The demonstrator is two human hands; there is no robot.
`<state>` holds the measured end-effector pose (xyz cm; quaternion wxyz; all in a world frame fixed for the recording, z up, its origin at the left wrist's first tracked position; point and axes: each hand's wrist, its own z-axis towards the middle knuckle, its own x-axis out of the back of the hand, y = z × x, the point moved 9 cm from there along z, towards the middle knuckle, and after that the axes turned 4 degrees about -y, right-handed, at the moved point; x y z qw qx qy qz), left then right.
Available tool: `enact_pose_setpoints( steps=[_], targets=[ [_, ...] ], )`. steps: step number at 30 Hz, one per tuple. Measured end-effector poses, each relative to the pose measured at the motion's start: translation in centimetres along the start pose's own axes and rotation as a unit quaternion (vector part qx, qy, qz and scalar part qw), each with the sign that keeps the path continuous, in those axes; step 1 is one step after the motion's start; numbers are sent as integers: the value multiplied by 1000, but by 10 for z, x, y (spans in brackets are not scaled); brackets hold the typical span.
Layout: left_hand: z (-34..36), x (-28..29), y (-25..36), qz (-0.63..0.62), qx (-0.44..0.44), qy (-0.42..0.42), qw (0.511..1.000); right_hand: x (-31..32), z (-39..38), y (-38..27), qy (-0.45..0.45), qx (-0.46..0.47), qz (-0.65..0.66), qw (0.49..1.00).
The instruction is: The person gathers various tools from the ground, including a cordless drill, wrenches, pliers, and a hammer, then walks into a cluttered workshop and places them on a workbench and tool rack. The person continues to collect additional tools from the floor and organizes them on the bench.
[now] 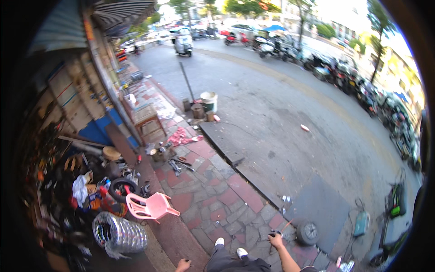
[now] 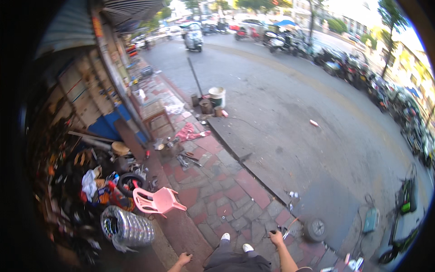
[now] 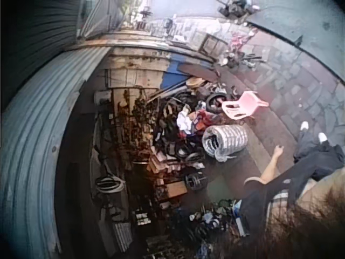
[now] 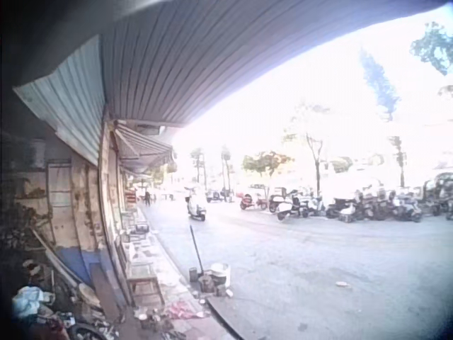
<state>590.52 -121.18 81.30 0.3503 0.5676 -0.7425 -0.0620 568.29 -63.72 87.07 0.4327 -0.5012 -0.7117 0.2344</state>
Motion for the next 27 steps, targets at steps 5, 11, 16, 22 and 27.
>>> enact_pose_setpoints(
  steps=[5, 11, 16, 22, 27],
  targets=[
    [95, 25, 78, 134, -33, -13, 990, 29, -107, 104, 186, -179, -6, 966],
    [188, 9, 223, -24, -96, -93, 991, -13, -312, 229, 253, -429, 141, 856],
    [215, -44, 324, -26, -124, -157, 979, -65, -332, 233, 256, -477, 227, 810],
    [217, -98, 367, 171, -80, -204, 961, -62, -212, 217, 218, -402, 368, 810],
    [194, -152, 418, 199, -40, -239, 950, 31, -114, 218, 275, -348, 301, 844]
  ],
)
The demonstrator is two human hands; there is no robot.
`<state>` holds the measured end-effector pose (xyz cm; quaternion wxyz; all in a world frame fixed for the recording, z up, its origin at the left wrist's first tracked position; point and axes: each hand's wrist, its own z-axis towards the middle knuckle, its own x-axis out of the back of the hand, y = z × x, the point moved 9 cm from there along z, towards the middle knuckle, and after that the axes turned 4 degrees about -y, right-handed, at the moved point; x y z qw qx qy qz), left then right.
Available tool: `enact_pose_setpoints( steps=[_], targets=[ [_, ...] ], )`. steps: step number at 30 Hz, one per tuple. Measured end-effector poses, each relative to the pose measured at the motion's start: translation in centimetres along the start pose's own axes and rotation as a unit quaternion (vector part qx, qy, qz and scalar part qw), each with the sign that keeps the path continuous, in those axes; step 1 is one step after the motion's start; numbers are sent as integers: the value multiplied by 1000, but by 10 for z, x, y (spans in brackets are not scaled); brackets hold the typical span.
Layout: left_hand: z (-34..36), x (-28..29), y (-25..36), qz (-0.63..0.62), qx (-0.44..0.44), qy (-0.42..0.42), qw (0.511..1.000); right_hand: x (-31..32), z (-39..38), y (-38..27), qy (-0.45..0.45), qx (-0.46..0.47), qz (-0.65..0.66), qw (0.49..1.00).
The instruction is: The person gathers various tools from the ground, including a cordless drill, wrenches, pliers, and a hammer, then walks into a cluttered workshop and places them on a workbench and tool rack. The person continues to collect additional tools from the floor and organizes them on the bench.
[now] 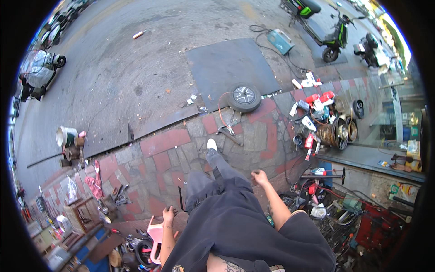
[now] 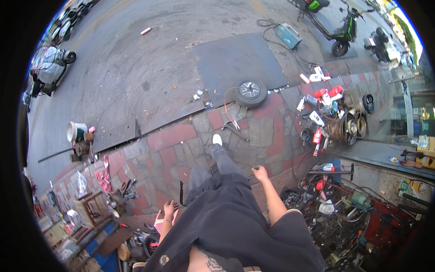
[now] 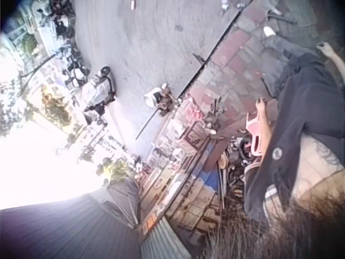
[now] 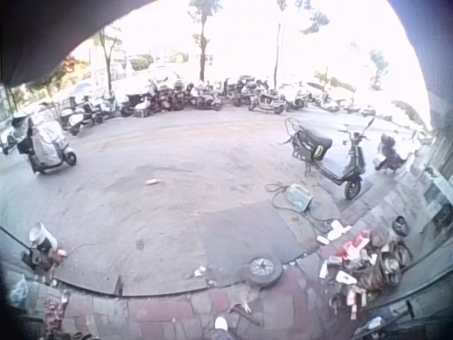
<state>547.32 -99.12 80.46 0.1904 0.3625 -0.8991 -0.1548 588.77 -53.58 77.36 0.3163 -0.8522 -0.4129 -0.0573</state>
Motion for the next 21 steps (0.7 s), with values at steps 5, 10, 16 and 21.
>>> enact_pose_setpoints(
  steps=[5, 10, 16, 21],
  targets=[
    [17, -31, 109, 67, -31, -31, 997, 40, 38, -90, 52, 22, 83, 995],
    [68, -63, 215, 119, -44, -58, 990, 62, 55, -128, 81, 1, 134, 988],
    [196, -137, 316, 214, 28, -103, 971, 36, 102, -91, 160, -68, 171, 970],
    [305, -254, 413, 218, -40, -101, 970, -15, 191, -78, 165, -96, 104, 976]
  ],
)
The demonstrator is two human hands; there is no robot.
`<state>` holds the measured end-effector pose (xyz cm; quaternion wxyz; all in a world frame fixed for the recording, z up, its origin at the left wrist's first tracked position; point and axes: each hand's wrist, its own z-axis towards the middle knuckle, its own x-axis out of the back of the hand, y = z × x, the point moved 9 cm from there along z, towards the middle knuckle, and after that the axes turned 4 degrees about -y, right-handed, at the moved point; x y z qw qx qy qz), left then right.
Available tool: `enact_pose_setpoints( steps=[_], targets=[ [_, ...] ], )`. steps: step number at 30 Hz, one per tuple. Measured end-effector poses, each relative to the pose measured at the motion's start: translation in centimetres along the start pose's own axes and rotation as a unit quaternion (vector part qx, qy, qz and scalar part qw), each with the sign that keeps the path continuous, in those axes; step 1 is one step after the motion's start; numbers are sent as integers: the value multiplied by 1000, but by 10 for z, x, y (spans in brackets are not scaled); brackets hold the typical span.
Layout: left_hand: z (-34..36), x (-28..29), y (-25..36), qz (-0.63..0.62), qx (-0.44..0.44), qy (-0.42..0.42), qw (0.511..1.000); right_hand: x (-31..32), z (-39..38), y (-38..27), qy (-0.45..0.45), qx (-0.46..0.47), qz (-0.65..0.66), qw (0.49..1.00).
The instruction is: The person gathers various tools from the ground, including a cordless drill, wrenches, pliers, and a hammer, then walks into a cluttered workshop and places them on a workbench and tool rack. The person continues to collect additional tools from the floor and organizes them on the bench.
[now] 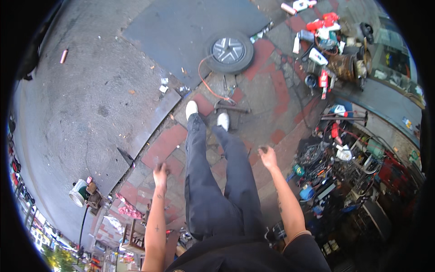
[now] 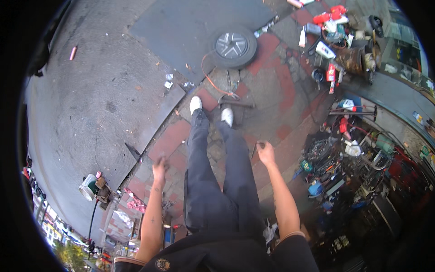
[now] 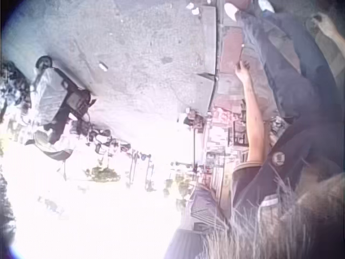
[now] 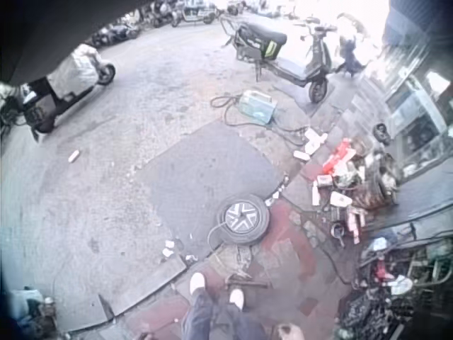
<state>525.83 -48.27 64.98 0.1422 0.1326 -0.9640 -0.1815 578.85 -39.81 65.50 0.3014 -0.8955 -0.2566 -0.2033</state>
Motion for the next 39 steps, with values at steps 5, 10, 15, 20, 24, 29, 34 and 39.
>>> enact_pose_setpoints(
  steps=[5, 10, 15, 20, 24, 29, 34, 39],
  targets=[
    [111, -110, 62, 48, -21, -95, 994, -89, 116, 6, -35, -64, -80, 994],
    [270, -242, 28, 294, -64, -181, 936, -179, 255, 76, -71, -153, -138, 976],
    [417, -410, 12, 512, -295, -214, 778, -238, 393, 131, 24, -41, -95, 994],
    [504, -544, -1, 584, -375, -105, 712, -260, 472, 151, 111, 91, -163, 976],
    [517, -574, -3, 495, -440, 21, 749, -277, 490, 165, 76, 140, -167, 973],
    [522, -581, -12, 507, -372, 60, 776, -281, 497, 168, 84, 174, -198, 961],
    [526, -584, -16, 572, -234, 122, 776, -291, 501, 172, 49, 164, -241, 955],
    [542, -581, -22, 468, -172, 120, 859, -266, 488, 193, 103, 125, -265, 951]
  ],
)
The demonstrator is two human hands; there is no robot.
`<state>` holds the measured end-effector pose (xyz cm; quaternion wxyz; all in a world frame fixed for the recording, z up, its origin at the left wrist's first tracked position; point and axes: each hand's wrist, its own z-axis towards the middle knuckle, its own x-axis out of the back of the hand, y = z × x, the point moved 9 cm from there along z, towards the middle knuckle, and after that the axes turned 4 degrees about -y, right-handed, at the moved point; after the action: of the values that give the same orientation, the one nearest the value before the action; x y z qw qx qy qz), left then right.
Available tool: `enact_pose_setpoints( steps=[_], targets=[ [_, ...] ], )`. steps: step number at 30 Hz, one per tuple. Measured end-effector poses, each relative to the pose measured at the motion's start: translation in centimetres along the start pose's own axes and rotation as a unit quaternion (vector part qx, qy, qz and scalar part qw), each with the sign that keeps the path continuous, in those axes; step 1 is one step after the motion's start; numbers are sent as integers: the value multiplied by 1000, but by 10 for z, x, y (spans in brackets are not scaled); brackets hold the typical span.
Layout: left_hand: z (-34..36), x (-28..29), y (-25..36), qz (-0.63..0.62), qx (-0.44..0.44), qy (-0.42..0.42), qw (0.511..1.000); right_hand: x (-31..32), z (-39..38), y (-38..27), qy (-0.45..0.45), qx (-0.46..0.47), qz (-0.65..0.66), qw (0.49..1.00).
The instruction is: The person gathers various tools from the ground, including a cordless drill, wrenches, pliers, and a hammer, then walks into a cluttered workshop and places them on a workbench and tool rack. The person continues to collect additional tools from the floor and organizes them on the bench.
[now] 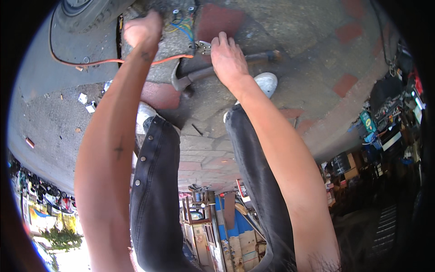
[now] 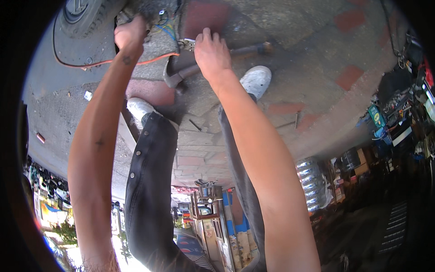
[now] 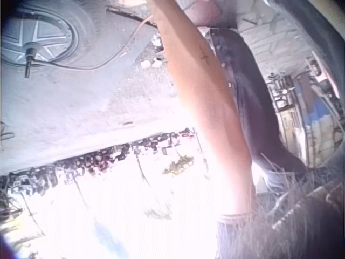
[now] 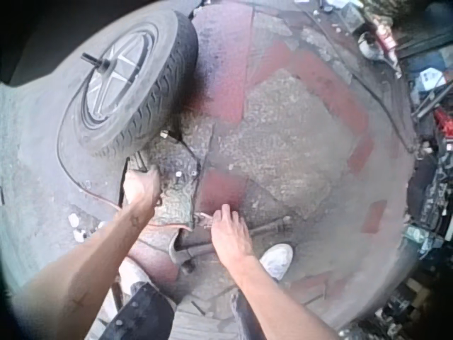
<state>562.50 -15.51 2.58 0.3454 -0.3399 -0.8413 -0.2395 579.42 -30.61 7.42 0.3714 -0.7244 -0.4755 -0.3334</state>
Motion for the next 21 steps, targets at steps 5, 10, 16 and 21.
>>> enact_pose_setpoints(
  steps=[5, 10, 16, 21],
  targets=[
    [5, 27, -16, -60, -51, -133, 988, -20, -30, 36, -171, -82, 84, 978],
    [-23, 74, -37, 118, -133, -152, 972, -18, -48, 29, -142, -67, 124, 980],
    [-146, 99, -123, 72, -125, -100, 985, -26, -36, 23, -61, -45, 58, 995],
    [-217, 74, -188, 8, -23, -196, 980, -33, -43, 0, -167, 33, -60, 984]
  ],
)
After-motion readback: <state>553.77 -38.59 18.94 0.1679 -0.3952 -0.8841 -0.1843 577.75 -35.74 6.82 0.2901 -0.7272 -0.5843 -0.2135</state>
